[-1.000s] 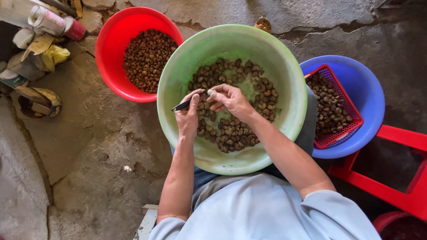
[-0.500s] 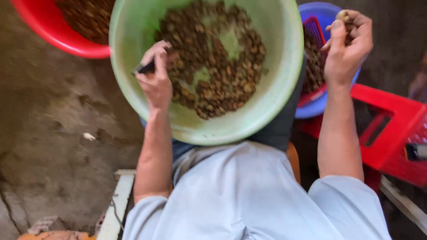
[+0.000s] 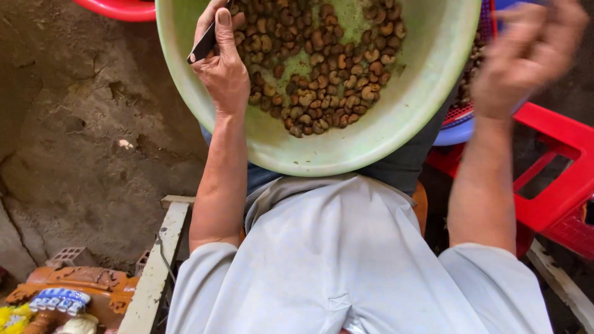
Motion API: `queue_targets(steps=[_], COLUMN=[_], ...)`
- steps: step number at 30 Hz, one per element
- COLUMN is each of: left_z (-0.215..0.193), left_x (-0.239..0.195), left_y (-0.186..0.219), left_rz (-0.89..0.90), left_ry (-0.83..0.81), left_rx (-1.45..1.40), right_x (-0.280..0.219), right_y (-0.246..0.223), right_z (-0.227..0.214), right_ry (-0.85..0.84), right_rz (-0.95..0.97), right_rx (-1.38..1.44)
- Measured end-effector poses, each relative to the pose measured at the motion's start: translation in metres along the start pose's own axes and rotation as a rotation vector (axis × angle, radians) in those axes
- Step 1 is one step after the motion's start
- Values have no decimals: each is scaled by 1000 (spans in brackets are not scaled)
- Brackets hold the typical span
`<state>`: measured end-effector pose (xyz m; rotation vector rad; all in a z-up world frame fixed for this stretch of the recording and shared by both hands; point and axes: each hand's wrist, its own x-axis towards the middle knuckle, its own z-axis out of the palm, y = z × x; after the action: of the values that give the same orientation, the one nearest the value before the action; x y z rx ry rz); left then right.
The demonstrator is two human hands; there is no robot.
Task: Manually scraping the outer skin or residue from individual nuts using a small hand tool
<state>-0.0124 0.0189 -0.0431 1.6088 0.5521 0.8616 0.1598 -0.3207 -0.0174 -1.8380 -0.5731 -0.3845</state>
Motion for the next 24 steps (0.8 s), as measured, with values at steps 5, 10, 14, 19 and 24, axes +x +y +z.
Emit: queue_targets(steps=[5, 10, 14, 19, 24], left_z=[1, -1, 0, 2, 13], left_x=[-4, -6, -8, -7, -1], left_y=[5, 3, 6, 15, 27], left_rz=[32, 21, 25, -28, -86], left_ry=[-96, -140, -202, -287, -276], left_rx=[70, 185, 176, 93, 194], right_x=[-4, -25, -55, -59, -138], right_y=[-34, -17, 21, 28, 154], right_z=[101, 181, 191, 194, 248], right_ry=[-690, -1245, -911, -805, -722], right_rz=[-106, -18, -435, -406, -83], right_rx=[-195, -773, -750, -744, -160])
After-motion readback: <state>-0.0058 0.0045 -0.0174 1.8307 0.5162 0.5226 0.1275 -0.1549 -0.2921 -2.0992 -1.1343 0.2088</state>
